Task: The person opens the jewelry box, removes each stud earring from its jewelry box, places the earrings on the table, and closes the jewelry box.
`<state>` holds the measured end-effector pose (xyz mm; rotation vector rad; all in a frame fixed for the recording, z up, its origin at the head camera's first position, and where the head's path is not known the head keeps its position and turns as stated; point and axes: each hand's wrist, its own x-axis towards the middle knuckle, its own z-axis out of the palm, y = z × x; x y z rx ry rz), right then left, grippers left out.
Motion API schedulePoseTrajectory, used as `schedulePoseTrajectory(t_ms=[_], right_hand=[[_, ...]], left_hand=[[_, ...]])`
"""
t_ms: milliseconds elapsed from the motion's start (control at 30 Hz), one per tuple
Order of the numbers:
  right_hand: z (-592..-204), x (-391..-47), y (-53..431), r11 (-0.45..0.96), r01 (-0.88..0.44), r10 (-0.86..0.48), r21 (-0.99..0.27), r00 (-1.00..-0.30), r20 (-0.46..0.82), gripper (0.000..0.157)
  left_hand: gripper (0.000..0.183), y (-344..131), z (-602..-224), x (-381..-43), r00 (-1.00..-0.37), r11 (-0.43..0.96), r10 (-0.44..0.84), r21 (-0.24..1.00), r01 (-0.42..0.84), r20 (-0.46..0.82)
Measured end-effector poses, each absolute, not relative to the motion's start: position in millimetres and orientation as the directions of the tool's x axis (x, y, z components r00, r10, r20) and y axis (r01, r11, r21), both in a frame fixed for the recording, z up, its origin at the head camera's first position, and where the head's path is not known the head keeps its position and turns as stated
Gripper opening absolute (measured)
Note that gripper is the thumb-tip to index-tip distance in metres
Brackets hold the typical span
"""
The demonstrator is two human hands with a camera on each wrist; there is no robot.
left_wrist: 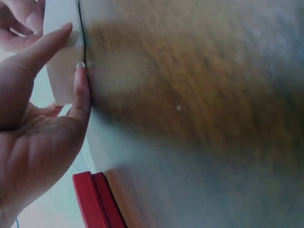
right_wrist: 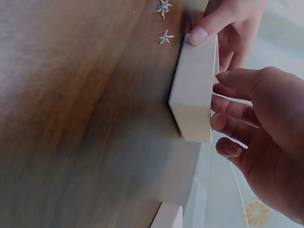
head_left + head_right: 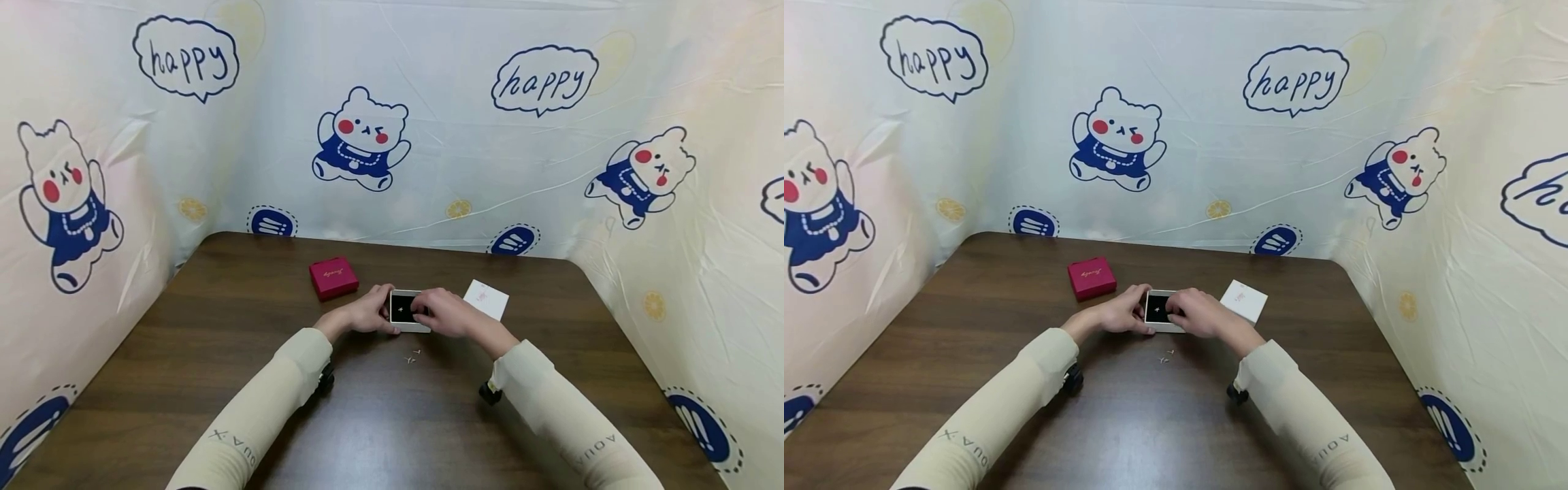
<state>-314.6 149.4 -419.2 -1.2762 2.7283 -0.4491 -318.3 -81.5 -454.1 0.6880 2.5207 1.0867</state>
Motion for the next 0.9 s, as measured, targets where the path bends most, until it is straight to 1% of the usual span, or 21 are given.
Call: schedulePoseTrajectory(t_ms=[400, 700, 900], right_hand=[[-424, -326, 133, 0.654, -0.713, -0.733, -0.254, -0.679, 0.019, 0.015], [-435, -335, 126, 0.676, -0.696, -0.712, -0.243, -0.702, 0.031, 0.008], [-438, -336, 123, 0.697, -0.685, -0.697, -0.212, -0.716, 0.025, 0.006]], left_hand=[[0.085, -82, -452, -317, -0.837, 0.599, 0.541, 0.739, 0.309, -0.088], [0.088, -81, -455, -318, -0.843, 0.595, 0.530, 0.748, 0.294, -0.090], [0.089, -81, -454, -317, -0.843, 0.597, 0.529, 0.747, 0.293, -0.093]])
